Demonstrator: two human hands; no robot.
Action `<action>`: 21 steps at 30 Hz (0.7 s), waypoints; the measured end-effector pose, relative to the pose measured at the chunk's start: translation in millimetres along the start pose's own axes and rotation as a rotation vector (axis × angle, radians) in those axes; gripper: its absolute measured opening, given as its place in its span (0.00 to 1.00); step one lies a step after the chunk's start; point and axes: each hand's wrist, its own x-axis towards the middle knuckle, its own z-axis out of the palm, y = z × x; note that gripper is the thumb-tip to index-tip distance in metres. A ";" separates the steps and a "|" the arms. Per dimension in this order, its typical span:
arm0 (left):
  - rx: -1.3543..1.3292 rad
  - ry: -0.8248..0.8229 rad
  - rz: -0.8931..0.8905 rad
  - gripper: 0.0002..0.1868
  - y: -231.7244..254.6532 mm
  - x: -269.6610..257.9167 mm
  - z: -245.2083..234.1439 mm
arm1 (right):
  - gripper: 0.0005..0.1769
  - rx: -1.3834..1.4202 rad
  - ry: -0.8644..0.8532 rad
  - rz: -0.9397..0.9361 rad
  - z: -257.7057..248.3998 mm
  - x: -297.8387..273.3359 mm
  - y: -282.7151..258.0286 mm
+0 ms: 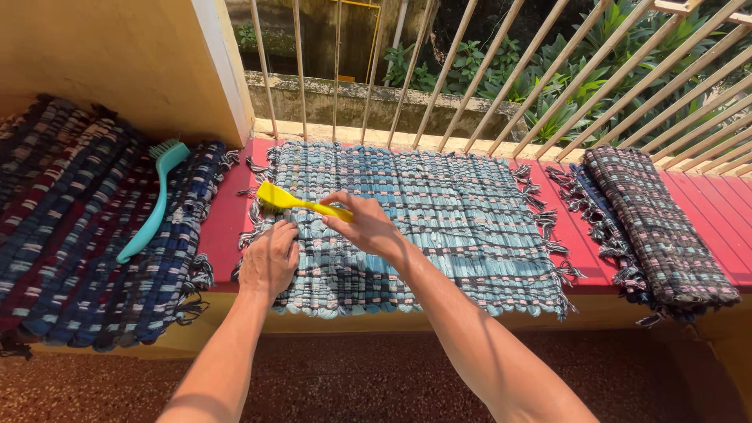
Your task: The person brushes dust or debris off woven mats using a yellow brush and then folds them.
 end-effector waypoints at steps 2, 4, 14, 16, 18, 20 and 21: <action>0.008 0.008 0.004 0.13 0.1 -0.4 0.1 | 0.24 -0.049 -0.092 0.081 -2.9 0.5 0.0; 0.005 0.021 -0.007 0.13 0.6 -0.9 0.4 | 0.23 -0.098 -0.078 0.122 -8.2 -2.7 2.0; 0.025 0.022 -0.014 0.12 1.2 -0.8 1.5 | 0.22 0.002 -0.017 0.268 -26.0 -9.8 18.8; 0.018 -0.013 -0.054 0.13 2.2 -1.1 1.1 | 0.22 -0.034 0.007 0.307 -26.2 -11.0 18.0; 0.024 -0.009 -0.038 0.13 1.9 -1.1 1.1 | 0.23 -0.135 0.112 0.431 -25.6 -11.0 13.9; 0.026 0.004 -0.025 0.12 0.6 -1.7 1.1 | 0.23 -0.082 0.091 0.379 -25.4 -12.6 9.7; 0.023 0.014 -0.019 0.12 0.6 -2.3 1.8 | 0.23 -0.055 0.081 0.353 -24.1 -13.2 7.8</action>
